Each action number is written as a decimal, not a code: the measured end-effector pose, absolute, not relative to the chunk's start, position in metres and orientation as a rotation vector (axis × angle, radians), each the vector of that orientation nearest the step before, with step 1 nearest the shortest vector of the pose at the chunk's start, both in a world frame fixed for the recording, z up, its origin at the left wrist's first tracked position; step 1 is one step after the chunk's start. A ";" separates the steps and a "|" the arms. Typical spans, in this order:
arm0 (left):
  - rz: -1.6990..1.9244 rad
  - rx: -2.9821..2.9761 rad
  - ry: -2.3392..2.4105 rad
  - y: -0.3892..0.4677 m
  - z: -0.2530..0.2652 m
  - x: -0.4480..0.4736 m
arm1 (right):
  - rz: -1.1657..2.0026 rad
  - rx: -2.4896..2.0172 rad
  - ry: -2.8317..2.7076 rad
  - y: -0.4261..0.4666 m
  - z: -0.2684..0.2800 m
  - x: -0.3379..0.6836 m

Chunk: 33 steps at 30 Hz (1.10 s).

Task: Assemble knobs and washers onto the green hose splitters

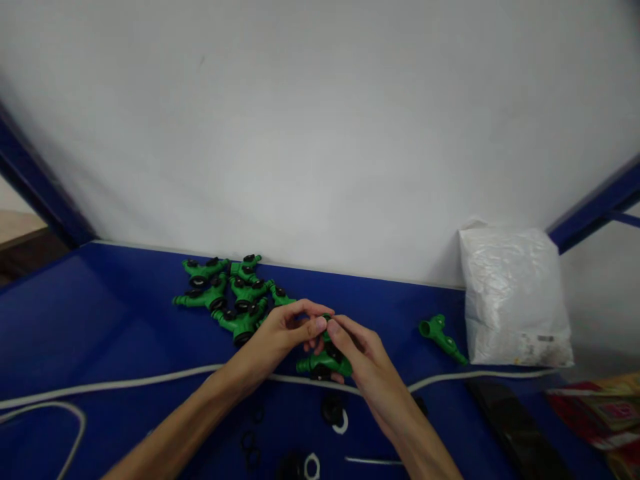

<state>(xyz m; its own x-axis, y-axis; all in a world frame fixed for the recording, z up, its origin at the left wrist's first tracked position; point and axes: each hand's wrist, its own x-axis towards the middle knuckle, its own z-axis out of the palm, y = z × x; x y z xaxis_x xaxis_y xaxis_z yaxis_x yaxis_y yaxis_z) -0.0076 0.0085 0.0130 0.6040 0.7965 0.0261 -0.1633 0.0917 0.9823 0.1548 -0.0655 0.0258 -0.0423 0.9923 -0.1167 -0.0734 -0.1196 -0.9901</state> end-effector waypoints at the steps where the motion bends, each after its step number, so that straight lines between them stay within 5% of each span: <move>1: 0.795 1.276 0.608 0.008 0.013 -0.008 | 1.355 -1.224 -1.119 -0.066 0.026 0.155; 33: 0.826 1.177 0.539 0.003 0.013 -0.008 | 1.298 -1.200 -1.139 -0.068 0.026 0.158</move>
